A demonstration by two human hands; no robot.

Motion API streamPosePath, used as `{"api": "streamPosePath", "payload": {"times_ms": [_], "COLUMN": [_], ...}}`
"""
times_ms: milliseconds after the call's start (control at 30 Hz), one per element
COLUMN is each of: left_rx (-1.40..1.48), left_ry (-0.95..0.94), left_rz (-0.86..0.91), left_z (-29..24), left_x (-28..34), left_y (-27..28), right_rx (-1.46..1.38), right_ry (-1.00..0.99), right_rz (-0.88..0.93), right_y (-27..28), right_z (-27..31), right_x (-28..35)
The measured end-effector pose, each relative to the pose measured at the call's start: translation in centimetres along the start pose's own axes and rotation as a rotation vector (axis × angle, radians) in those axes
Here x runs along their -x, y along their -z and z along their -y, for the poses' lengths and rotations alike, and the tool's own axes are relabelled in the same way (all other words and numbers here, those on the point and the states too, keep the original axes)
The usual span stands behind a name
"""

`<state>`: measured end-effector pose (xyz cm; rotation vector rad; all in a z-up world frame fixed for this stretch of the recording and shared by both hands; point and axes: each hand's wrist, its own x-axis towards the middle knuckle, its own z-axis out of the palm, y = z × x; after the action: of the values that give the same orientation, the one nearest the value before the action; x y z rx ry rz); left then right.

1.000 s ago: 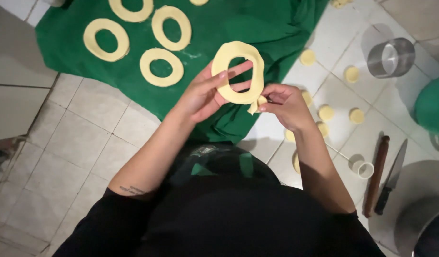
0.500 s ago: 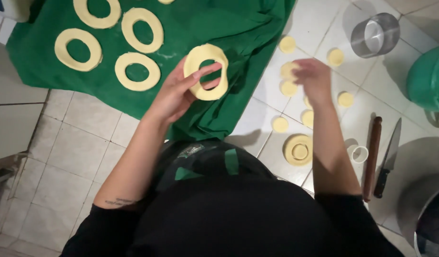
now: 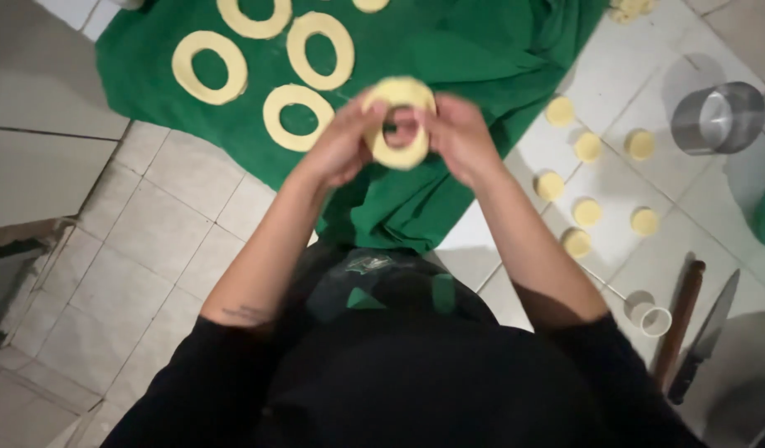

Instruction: Cutting donut shapes from dough, frying them in a pan on a stove, and organizing the results on a cloth-covered surface.

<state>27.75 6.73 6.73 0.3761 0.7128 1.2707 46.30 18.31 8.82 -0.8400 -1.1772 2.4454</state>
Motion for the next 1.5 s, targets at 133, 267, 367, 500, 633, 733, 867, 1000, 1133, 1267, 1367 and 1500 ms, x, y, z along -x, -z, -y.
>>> {"api": "streamPosePath", "payload": {"times_ms": [133,267,367,500,633,733,867,1000,1133,1267,1367,1500], "left_rx": [0.022,0.01,-0.124,-0.111,-0.033,0.004,-0.059,-0.612,-1.442,-1.323,-1.325,-1.56], "left_ry": [-0.238,-0.293,-0.342,-0.186,-0.021,0.045,0.069,-0.073,-0.406,-0.279,-0.517,-0.64], "left_rz": [-0.159,-0.393,-0.351,-0.29,-0.113,0.002,-0.079,-0.446,-0.484,-0.556,-0.667,-0.78], "left_z": [-2.7,-2.0,-0.3,0.0,0.6,-0.1,2.0,5.0,4.3,2.7,2.5,3.2], "left_x": [-3.0,-4.9,-4.5,-3.6,-4.3,-5.4,-7.9,-10.6,-10.9,-10.0,-8.9,-5.9], "left_y": [3.5,7.9,8.3,5.6,4.2,3.7,6.9,8.9,6.7,4.1,3.0,1.5], "right_rx": [0.281,1.128,1.614,1.78,1.699,1.145,0.162,0.299,0.481,0.489,0.691,1.05], "right_ry": [0.205,0.41,0.072,-0.133,-0.196,0.076,-0.014,0.028,0.23,0.2,0.195,0.227], "right_rz": [-0.004,-0.102,-0.185,-0.214,-0.323,-0.241,-0.097,-0.243,-0.253,-0.376,-0.419,-0.448], "right_y": [4.8,8.2,4.4,4.6,5.1,7.3,10.6,11.6,11.5,11.1,9.9,5.5], "right_z": [-2.9,-7.1,-5.7,-3.1,-1.9,-3.1,-6.2,-7.9,-8.0,-8.2,-8.0,-5.1], "right_x": [-10.8,-12.9,-5.0,0.3,0.9,-2.8,-6.8,-7.6,-7.0,-5.7,-4.2,-0.7]}}
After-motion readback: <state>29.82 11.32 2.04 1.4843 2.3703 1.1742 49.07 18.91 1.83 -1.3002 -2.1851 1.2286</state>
